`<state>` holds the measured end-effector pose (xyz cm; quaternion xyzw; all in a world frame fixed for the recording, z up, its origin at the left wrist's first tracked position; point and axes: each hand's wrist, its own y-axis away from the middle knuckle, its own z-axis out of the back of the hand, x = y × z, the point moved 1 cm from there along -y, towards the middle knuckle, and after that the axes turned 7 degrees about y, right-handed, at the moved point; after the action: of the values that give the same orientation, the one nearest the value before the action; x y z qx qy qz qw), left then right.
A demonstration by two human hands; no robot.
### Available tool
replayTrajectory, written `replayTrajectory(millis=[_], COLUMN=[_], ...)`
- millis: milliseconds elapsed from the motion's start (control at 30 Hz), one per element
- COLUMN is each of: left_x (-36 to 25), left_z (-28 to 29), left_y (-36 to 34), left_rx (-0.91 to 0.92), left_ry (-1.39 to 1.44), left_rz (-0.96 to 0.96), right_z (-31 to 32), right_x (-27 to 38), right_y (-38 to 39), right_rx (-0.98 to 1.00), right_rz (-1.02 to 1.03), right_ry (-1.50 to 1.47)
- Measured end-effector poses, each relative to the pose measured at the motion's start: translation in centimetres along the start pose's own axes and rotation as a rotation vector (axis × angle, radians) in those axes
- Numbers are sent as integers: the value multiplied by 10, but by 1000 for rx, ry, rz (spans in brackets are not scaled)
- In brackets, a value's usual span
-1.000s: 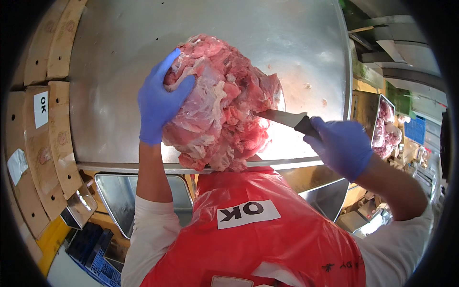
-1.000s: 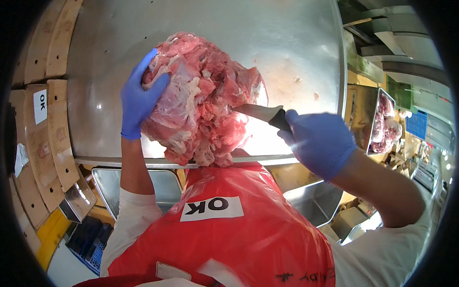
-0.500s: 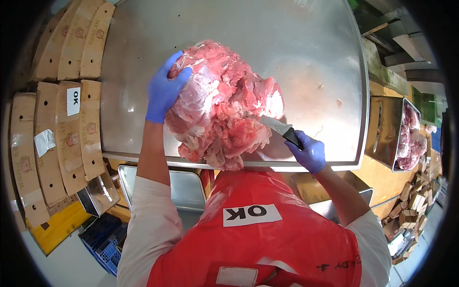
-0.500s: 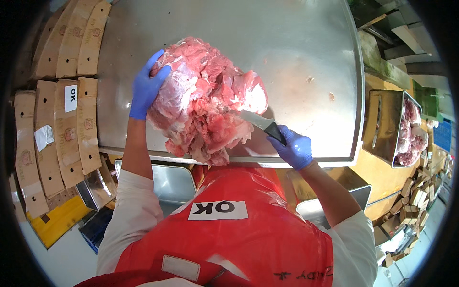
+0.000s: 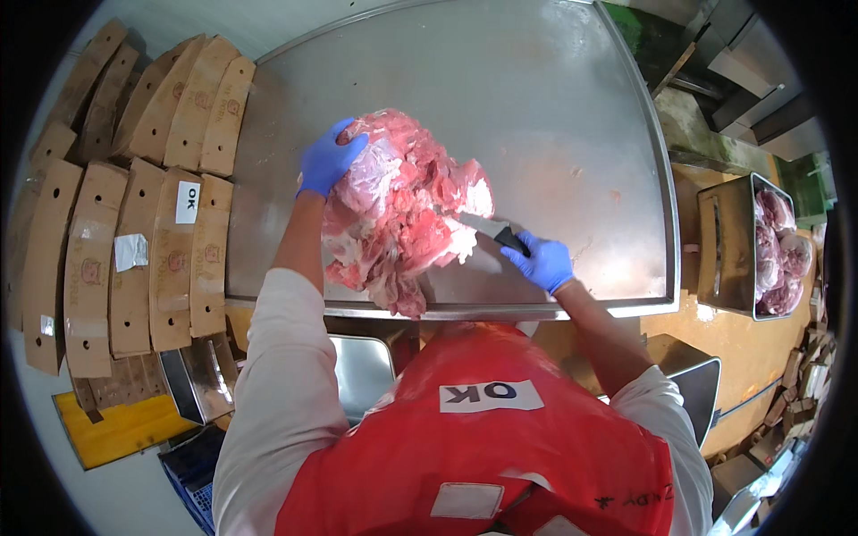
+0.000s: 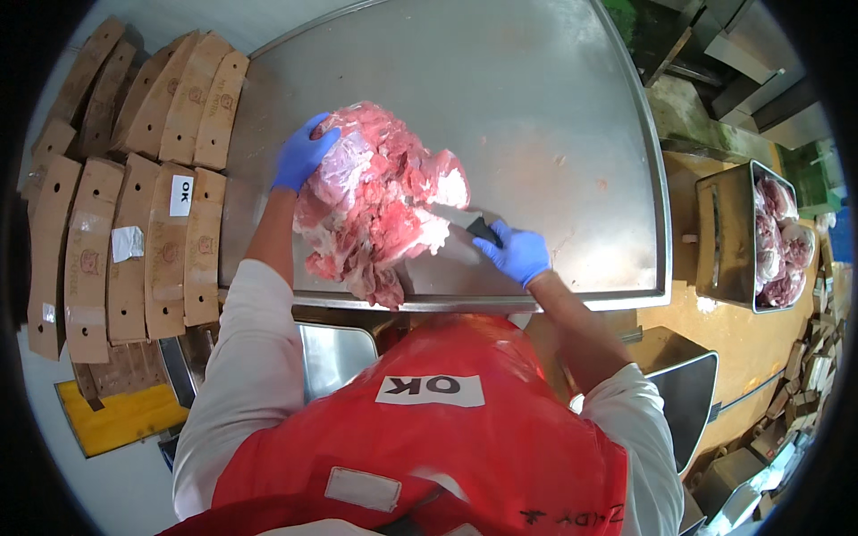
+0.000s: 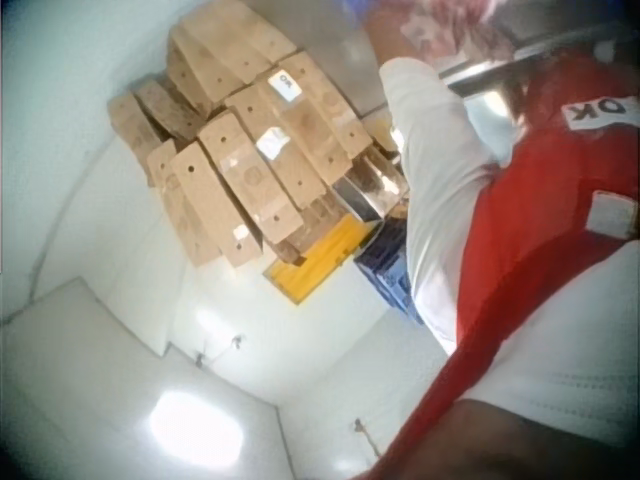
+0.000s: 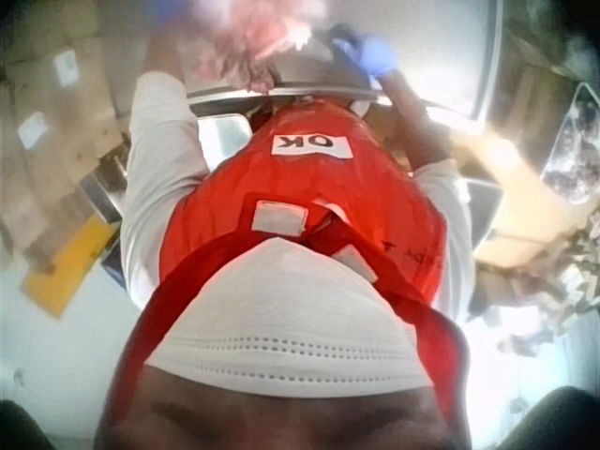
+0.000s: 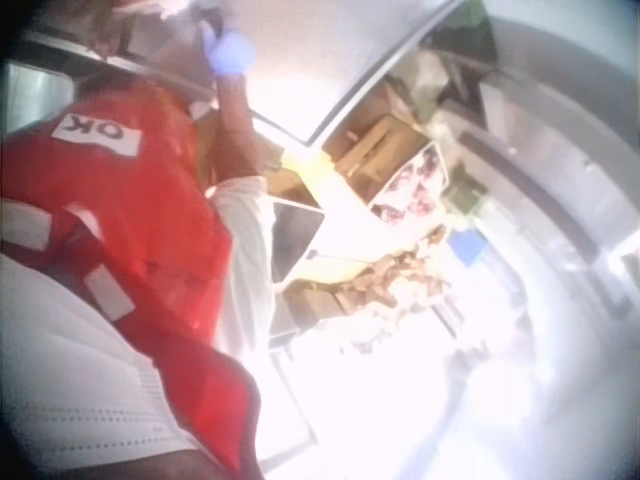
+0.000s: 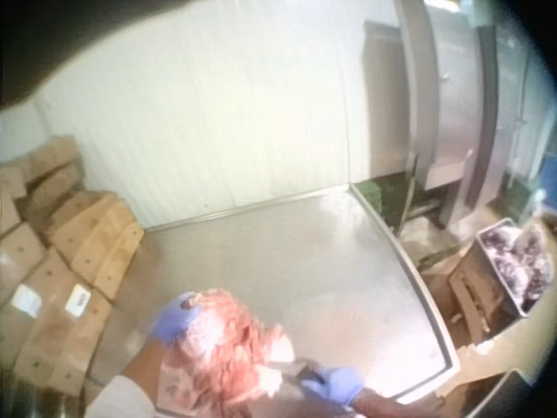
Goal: The person uses a knife to trim fat and connective tissue from a large piece of raw meat on a stainless steel table. They repeatedly reposition the meat and remove trimmed pieces by hand.
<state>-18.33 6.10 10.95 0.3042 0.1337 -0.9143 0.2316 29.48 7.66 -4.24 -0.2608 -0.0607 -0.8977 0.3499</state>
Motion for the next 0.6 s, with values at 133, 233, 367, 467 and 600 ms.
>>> replayTrajectory(millis=[133, 233, 367, 467, 600], left_x=[43, 54, 13, -4, -11], left_z=[-22, -36, -27, -36, -49], left_y=[-5, 13, 72, 99, 132], left_rx=[-27, -54, -198, -303, -476], left_ry=[259, 491, 426, 378, 145], left_rz=[49, 139, 260, 161, 2], right_z=[118, 168, 244, 287, 264], right_x=[22, 33, 55, 49, 50], right_y=[-41, -62, -62, -27, 38], right_rx=[235, 160, 173, 84, 114], right_rz=[58, 150, 79, 29, -222], right_ry=[214, 390, 547, 489, 119])
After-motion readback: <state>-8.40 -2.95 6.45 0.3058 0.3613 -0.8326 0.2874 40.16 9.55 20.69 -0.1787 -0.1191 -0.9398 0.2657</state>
